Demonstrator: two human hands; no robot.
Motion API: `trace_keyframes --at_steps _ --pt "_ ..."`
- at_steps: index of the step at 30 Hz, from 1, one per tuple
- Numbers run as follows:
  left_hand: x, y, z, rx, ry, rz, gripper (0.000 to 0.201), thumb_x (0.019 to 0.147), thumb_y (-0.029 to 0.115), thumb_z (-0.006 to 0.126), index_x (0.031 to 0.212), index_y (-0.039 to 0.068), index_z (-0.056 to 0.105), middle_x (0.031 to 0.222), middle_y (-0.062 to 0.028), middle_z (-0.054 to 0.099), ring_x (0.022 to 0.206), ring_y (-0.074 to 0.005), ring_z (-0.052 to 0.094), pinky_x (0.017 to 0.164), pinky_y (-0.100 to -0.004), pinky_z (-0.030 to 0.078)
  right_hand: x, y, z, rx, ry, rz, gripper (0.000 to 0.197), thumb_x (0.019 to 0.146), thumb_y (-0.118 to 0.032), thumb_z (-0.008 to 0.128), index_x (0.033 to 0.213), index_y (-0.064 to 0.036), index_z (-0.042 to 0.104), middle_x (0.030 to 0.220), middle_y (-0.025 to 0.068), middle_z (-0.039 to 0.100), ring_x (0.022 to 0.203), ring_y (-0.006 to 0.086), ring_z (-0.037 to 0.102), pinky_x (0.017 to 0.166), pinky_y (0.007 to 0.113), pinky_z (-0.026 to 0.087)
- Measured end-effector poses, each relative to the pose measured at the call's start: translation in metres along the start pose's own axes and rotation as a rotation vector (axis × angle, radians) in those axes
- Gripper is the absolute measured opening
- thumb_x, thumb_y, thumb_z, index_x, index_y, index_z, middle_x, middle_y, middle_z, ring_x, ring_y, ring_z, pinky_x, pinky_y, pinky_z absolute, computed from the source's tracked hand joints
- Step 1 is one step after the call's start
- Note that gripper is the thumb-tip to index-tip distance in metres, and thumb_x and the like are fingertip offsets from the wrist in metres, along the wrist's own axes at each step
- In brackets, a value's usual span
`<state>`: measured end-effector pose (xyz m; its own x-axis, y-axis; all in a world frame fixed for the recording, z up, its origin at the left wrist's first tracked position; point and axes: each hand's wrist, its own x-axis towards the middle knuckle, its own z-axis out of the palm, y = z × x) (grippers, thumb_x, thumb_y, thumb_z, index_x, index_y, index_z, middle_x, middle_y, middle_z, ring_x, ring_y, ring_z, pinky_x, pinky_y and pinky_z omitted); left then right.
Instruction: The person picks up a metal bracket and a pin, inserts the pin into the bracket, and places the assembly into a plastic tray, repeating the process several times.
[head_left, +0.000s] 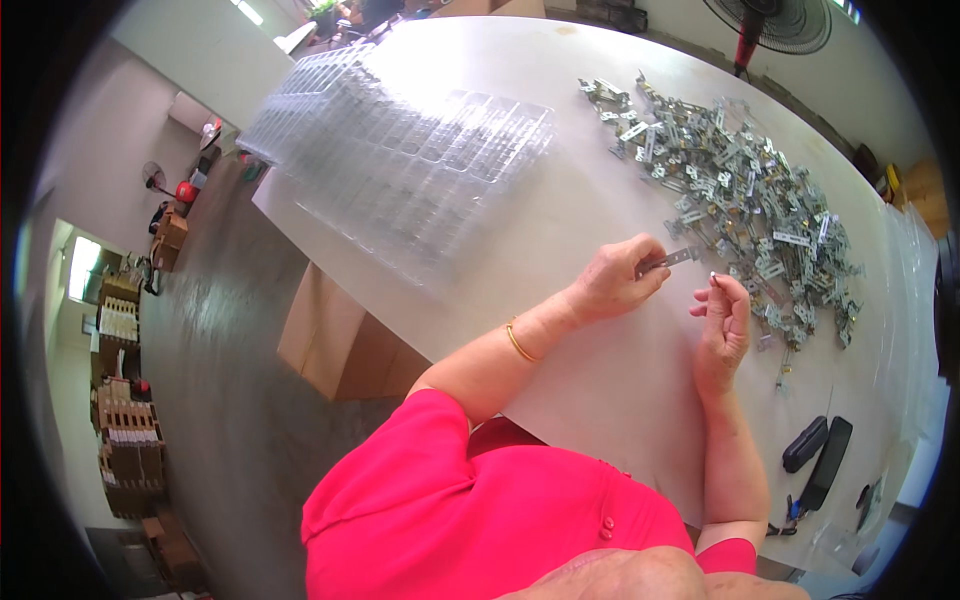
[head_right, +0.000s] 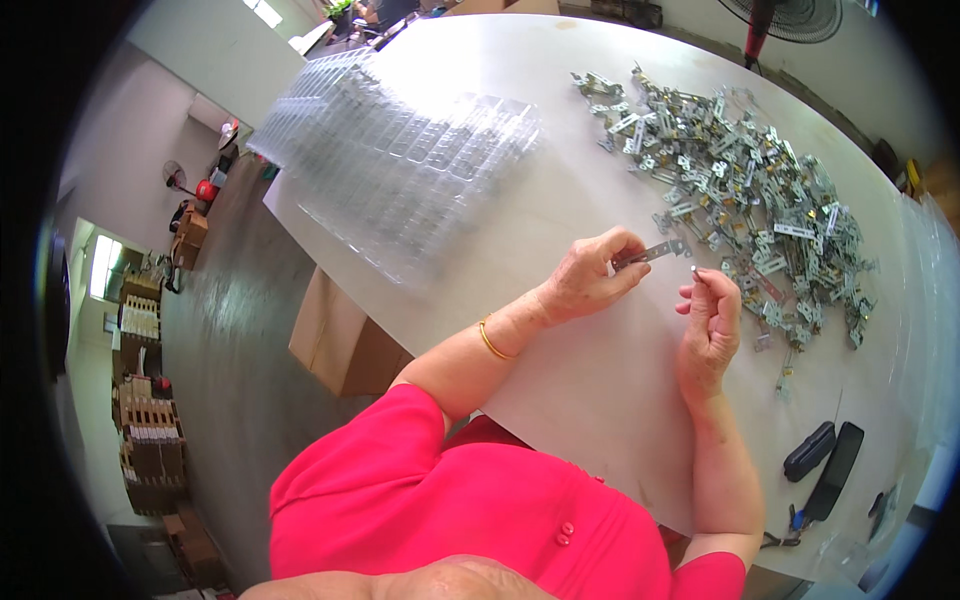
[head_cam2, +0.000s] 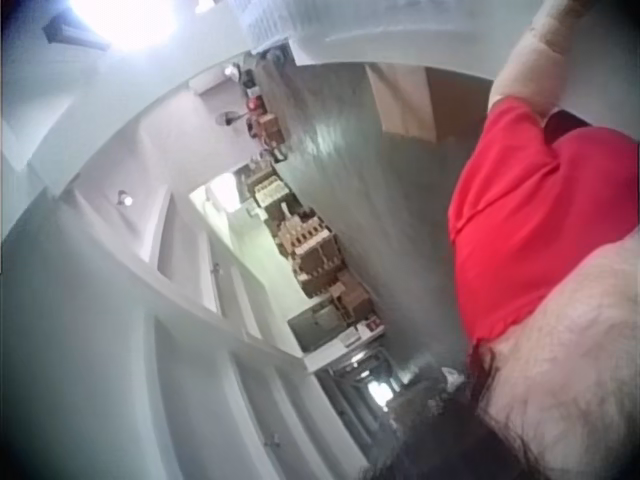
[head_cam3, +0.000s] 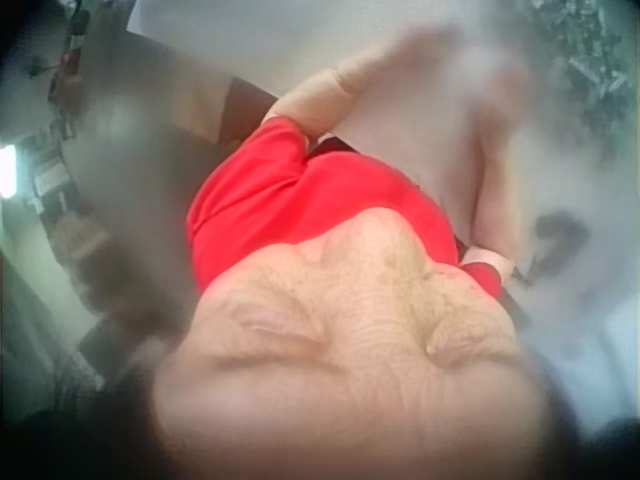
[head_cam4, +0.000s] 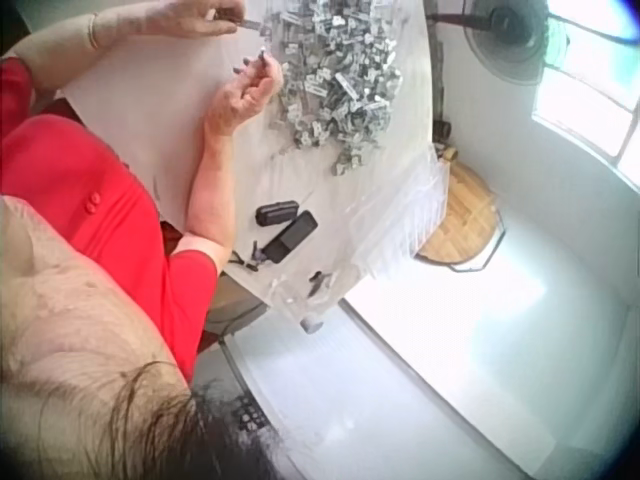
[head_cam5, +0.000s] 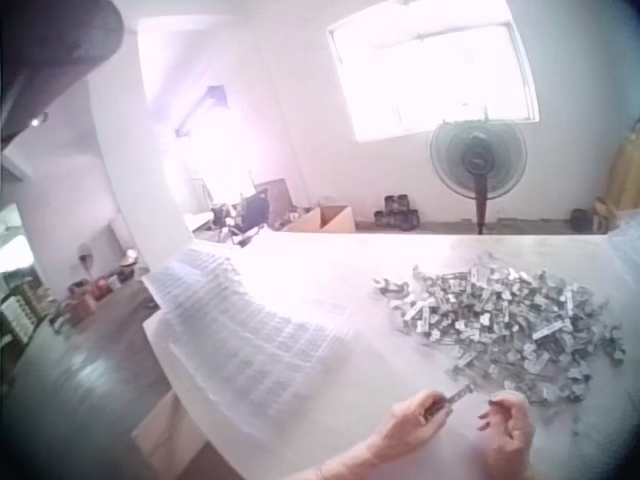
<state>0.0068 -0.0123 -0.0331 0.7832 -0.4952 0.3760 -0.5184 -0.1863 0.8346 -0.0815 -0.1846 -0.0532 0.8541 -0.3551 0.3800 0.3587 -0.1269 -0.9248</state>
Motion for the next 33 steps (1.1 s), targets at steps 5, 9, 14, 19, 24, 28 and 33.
trace_keyframes --at_steps 5,9,14,19,24,28,33 --pt "0.007 0.03 -0.016 -0.234 0.18 -0.204 0.016 0.089 0.009 0.072 0.1 0.0 0.065 0.086 -0.0064 0.07 0.08 -0.0115 0.065 0.073 -0.0297 0.054 -0.005 0.01 -0.003 0.039 -0.104 0.053 0.013 0.103 -0.006 0.053 0.113 -0.0074 0.06 0.107 0.0023 0.058 0.081 0.0086 0.056 0.067 0.022 0.048" --pt "0.011 0.051 -0.06 -0.187 0.217 -0.186 0.014 0.09 0.008 0.071 0.1 0.0 0.067 0.089 -0.0043 0.07 0.081 -0.0094 0.065 0.072 -0.0275 0.054 -0.006 0.012 -0.001 0.02 -0.122 0.148 0.011 0.103 -0.008 0.055 0.111 -0.0083 0.062 0.103 -0.0007 0.058 0.076 0.0052 0.054 0.063 0.019 0.046" --pt "0.005 0.036 -0.164 0.17 0.448 -0.141 0.012 0.089 0.005 0.072 0.1 -0.001 0.071 0.087 -0.0021 0.072 0.078 -0.0071 0.064 0.07 -0.0219 0.053 -0.005 0.015 -0.004 0.031 -0.102 0.246 0.009 0.102 -0.011 0.057 0.11 -0.0092 0.062 0.099 -0.0029 0.058 0.073 0.0033 0.054 0.061 0.018 0.045" --pt "-0.027 -0.01 -0.315 0.595 0.629 -0.272 0.016 0.086 0.011 0.073 0.095 -0.002 0.074 0.085 -0.0078 0.074 0.076 -0.0119 0.067 0.069 -0.0263 0.053 -0.005 0.01 0.003 -0.037 -0.107 0.228 0.009 0.102 -0.012 0.058 0.109 -0.0132 0.065 0.088 -0.0088 0.059 0.071 -0.0004 0.05 0.059 0.014 0.039" --pt "-0.06 -0.045 -0.409 0.871 0.649 -0.532 0.022 0.08 0.019 0.076 0.09 0.0 0.075 0.08 -0.01 0.074 0.074 -0.0151 0.069 0.069 -0.0298 0.054 -0.005 0.008 0.002 -0.074 -0.149 0.165 0.011 0.102 -0.011 0.059 0.11 -0.0101 0.065 0.092 -0.0057 0.06 0.074 0.0016 0.051 0.063 0.016 0.041" --pt "-0.07 -0.076 -0.442 0.973 0.636 -0.629 0.022 0.079 0.023 0.076 0.088 0.003 0.076 0.079 -0.0109 0.075 0.074 -0.0189 0.071 0.071 -0.0326 0.054 -0.004 0.009 0.003 -0.108 -0.158 0.132 0.012 0.102 -0.01 0.059 0.111 -0.007 0.065 0.094 -0.0026 0.06 0.076 0.0034 0.052 0.067 0.018 0.044" --pt "-0.07 -0.1 -0.456 1.042 0.527 -0.705 0.02 0.078 0.024 0.076 0.087 0.006 0.077 0.085 -0.0137 0.075 0.082 -0.0263 0.072 0.078 -0.0369 0.055 -0.003 0.008 0.004 -0.115 -0.156 0.129 0.012 0.102 -0.01 0.058 0.111 -0.0068 0.065 0.094 -0.0024 0.06 0.076 0.0038 0.052 0.067 0.018 0.044"
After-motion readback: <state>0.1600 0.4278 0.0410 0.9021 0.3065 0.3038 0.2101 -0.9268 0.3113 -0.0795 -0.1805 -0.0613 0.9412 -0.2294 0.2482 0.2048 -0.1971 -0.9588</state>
